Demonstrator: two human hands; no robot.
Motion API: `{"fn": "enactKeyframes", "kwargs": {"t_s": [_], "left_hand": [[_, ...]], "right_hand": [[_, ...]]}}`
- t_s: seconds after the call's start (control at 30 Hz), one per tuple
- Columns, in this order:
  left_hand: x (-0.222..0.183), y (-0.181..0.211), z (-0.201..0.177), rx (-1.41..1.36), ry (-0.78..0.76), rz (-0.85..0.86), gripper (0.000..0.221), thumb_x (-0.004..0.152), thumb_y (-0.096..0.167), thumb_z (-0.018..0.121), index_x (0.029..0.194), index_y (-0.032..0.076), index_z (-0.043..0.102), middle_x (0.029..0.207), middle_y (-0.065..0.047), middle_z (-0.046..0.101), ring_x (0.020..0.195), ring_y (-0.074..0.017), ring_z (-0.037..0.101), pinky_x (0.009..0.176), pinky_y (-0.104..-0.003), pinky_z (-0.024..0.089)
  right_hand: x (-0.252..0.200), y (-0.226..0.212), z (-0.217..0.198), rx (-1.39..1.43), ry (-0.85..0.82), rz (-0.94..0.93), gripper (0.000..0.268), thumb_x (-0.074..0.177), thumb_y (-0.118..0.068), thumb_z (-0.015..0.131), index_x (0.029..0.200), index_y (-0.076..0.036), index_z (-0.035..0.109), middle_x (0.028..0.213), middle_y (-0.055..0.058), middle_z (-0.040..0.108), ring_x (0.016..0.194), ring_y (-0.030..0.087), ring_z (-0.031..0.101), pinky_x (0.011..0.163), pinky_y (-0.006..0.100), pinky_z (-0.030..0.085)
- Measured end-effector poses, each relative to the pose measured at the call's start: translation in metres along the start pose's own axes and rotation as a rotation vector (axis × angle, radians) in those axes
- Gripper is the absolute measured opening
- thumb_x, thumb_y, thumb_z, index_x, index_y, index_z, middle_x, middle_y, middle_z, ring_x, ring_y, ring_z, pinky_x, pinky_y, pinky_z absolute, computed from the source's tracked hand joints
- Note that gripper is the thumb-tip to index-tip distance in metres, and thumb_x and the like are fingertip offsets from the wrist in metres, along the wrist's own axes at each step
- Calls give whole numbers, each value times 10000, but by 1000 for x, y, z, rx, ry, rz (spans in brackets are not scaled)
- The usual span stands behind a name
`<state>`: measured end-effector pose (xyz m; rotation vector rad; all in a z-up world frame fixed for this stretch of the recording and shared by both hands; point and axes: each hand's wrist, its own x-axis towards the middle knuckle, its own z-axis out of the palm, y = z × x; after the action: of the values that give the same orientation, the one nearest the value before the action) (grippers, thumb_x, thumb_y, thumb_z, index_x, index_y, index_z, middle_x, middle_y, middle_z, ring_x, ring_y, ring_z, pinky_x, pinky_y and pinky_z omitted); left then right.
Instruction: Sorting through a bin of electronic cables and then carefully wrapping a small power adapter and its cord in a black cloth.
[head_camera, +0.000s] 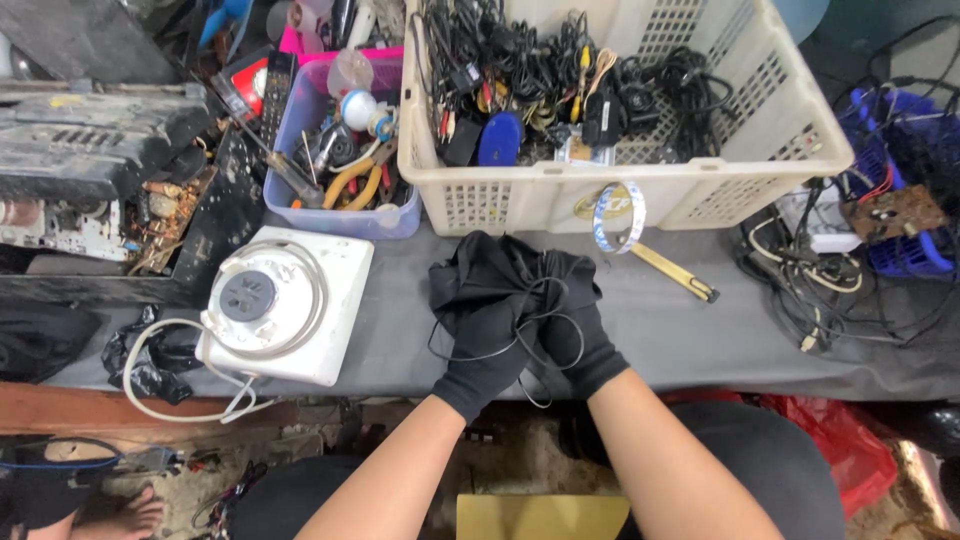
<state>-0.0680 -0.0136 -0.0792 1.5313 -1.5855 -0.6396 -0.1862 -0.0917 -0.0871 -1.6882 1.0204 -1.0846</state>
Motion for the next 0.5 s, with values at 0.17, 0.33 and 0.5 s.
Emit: {"fn": "enactKeyframes", "kwargs": {"t_s": [0.17, 0.33, 0.5], "left_hand": [[6, -6, 5, -106, 180, 81, 242, 979, 156, 564, 1118, 91, 750, 1186, -130, 749, 1169, -319, 669, 1157, -428, 411], [4, -42, 47, 168, 219, -172, 265, 942, 515, 668, 1127, 328, 695, 1074, 59, 763, 1120, -131, 687, 1002, -244, 527], [-4, -26, 53, 474, 495, 45, 352, 965, 412, 653, 1190, 148, 712, 1063, -43, 774, 1133, -180, 698, 1079, -222, 484]], "right_hand": [[-16, -1, -1, -725, 57, -516, 163, 906, -224, 541, 806, -124, 459, 816, 105, 507, 759, 289, 515, 737, 426, 364], [-15, 8, -3, -702, 117, -511, 199, 887, -262, 561, 812, -113, 453, 826, 120, 505, 772, 298, 520, 747, 425, 385], [-11, 20, -3, -675, 154, -495, 245, 867, -300, 581, 818, -102, 446, 837, 135, 504, 786, 306, 524, 756, 423, 405]]}}
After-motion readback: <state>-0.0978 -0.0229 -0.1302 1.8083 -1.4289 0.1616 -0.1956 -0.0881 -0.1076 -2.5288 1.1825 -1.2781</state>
